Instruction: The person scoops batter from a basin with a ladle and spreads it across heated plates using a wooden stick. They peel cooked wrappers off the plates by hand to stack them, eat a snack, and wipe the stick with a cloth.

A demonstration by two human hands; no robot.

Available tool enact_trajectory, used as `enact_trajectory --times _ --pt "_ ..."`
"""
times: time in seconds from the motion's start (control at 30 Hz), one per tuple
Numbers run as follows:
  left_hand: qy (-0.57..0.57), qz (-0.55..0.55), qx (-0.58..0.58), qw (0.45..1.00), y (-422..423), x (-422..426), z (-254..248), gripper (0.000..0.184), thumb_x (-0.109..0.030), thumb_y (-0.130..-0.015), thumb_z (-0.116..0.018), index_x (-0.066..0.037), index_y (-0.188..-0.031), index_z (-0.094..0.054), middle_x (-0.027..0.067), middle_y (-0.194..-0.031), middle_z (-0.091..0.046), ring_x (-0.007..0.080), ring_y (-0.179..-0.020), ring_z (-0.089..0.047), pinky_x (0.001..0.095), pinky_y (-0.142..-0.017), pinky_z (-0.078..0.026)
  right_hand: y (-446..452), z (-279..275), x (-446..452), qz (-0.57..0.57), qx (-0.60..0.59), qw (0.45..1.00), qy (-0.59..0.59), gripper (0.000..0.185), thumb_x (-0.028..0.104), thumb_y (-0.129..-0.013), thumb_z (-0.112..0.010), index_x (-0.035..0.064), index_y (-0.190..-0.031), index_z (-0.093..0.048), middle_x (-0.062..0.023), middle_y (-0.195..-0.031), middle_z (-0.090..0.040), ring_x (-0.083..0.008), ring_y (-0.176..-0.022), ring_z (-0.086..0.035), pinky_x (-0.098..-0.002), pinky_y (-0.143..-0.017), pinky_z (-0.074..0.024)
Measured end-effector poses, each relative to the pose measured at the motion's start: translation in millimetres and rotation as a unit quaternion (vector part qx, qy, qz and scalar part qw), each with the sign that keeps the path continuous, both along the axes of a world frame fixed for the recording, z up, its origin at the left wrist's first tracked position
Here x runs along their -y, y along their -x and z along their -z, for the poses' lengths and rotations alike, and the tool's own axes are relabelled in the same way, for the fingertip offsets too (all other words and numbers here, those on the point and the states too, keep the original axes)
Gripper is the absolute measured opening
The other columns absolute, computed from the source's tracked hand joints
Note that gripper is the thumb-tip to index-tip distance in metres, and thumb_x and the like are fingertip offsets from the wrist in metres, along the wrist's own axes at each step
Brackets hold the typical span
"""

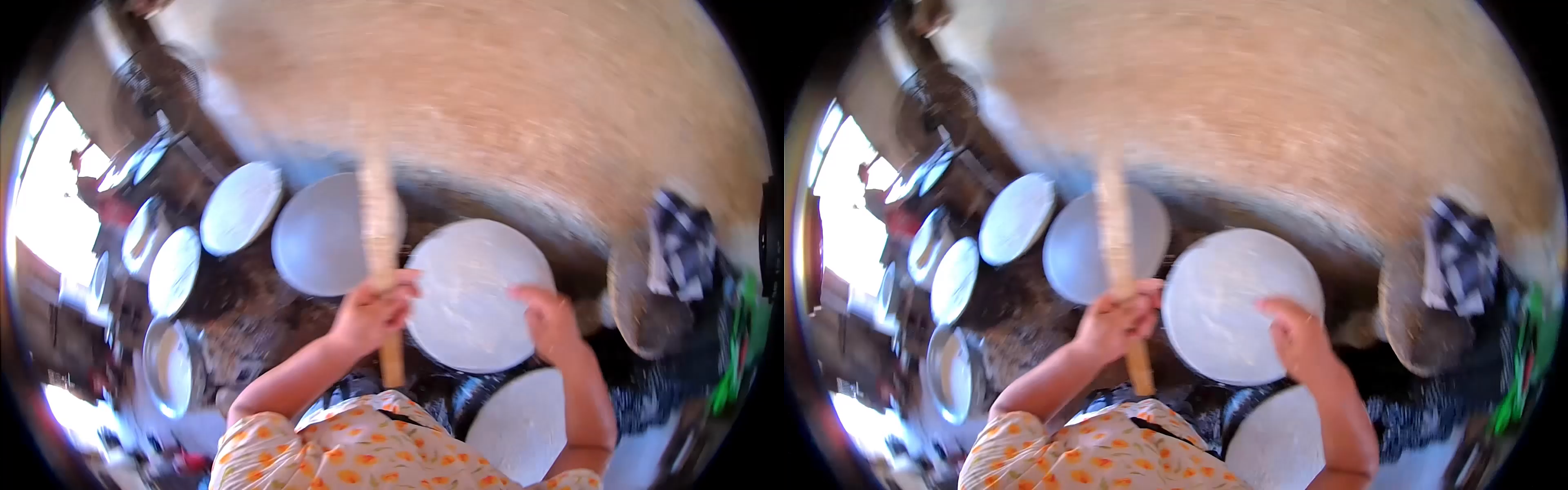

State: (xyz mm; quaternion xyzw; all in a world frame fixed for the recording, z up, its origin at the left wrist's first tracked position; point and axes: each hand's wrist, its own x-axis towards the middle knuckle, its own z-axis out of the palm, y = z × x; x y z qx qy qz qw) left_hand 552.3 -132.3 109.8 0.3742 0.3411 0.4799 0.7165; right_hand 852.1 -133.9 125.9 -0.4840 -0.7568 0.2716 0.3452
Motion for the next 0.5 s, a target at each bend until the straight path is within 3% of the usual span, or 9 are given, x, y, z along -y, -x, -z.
enact_trajectory --times 0.03,0.17,0.2,0.3,0.33,0.37,0.43,0.5 --pt "-0.015 0.012 0.023 1.000 -0.1 4.5 -1.9 0.028 -0.007 -0.093 -0.049 -0.006 -0.121 -0.054 0.0032 -0.095 -0.057 0.0070 -0.060 -0.046 0.0197 -0.049 -0.035 33.6 6.0 9.1 -0.050 -0.020 0.990 0.127 0.032 -0.005 -0.076 -0.053 0.0027 -0.105 -0.062 -0.0155 -0.104 -0.063 -0.0254 -0.096 -0.061 -0.0346 -0.084 -0.0475" --pt "-0.046 0.004 0.092 0.995 -17.9 16.9 4.8 0.029 -0.010 -0.096 -0.046 -0.006 -0.124 -0.052 0.0013 -0.096 -0.054 0.0072 -0.063 -0.049 0.0207 -0.053 -0.042 99.3 38.5 25.1 -0.220 -0.126 0.884 0.393 0.036 0.000 -0.082 -0.054 0.0006 -0.118 -0.052 -0.0109 -0.105 -0.063 -0.0171 -0.099 -0.059 -0.0302 -0.083 -0.0482" --pt "-0.049 0.004 0.072 0.996 -14.1 19.5 6.0 0.030 -0.009 -0.096 -0.046 -0.006 -0.125 -0.051 0.0020 -0.099 -0.053 0.0081 -0.067 -0.050 0.0212 -0.058 -0.044 117.5 64.8 30.1 -0.290 -0.301 0.819 0.394 0.031 -0.001 -0.082 -0.053 -0.0036 -0.113 -0.049 -0.0113 -0.096 -0.064 -0.0189 -0.094 -0.061 -0.0317 -0.080 -0.0500" --pt "-0.083 0.019 0.009 0.996 10.0 22.6 3.9 0.034 -0.010 -0.096 -0.046 -0.008 -0.129 -0.048 0.0014 -0.103 -0.053 0.0093 -0.081 -0.053 0.0221 -0.072 -0.046 152.4 51.6 37.4 -0.262 -0.303 0.797 0.452 0.022 -0.004 -0.079 -0.050 -0.0043 -0.102 -0.050 -0.0113 -0.089 -0.064 -0.0204 -0.086 -0.063 -0.0343 -0.078 -0.0517" --pt "-0.118 0.028 -0.035 0.992 21.8 22.5 4.8 0.037 -0.012 -0.096 -0.047 -0.009 -0.132 -0.046 0.0010 -0.104 -0.052 0.0094 -0.089 -0.052 0.0246 -0.081 -0.044 163.0 48.8 38.2 -0.261 -0.291 0.810 0.438 0.020 -0.006 -0.077 -0.044 -0.0013 -0.096 -0.050 -0.0117 -0.082 -0.064 -0.0204 -0.074 -0.064 -0.0339 -0.070 -0.0533" --pt "-0.120 0.009 -0.043 0.992 29.3 23.8 4.4 0.039 -0.012 -0.094 -0.051 -0.004 -0.131 -0.045 -0.0001 -0.097 -0.051 0.0081 -0.088 -0.051 0.0236 -0.081 -0.043 174.6 49.5 38.8 -0.271 -0.282 0.809 0.439 0.020 -0.006 -0.077 -0.044 -0.0013 -0.096 -0.050 -0.0117 -0.082 -0.064 -0.0204 -0.074 -0.064 -0.0339 -0.070 -0.0533" --pt "-0.177 -0.020 -0.108 0.978 54.7 23.4 7.9 0.042 -0.015 -0.093 -0.055 -0.004 -0.131 -0.044 0.0022 -0.097 -0.051 0.0085 -0.091 -0.050 0.0236 -0.083 -0.042 202.6 53.6 41.4 -0.209 -0.251 0.862 0.389 0.022 -0.007 -0.071 -0.041 -0.0011 -0.090 -0.049 -0.0115 -0.071 -0.061 -0.0207 -0.062 -0.063 -0.0326 -0.059 -0.0541" --pt "-0.187 -0.041 -0.128 0.973 91.5 16.7 30.0 0.043 -0.018 -0.091 -0.057 -0.002 -0.130 -0.044 0.0060 -0.097 -0.053 0.0101 -0.089 -0.052 0.0249 -0.081 -0.044 230.6 67.1 41.0 -0.165 -0.239 0.883 0.368 0.023 -0.008 -0.073 -0.039 0.0004 -0.092 -0.049 -0.0092 -0.071 -0.059 -0.0171 -0.058 -0.059 -0.0297 -0.055 -0.0513"
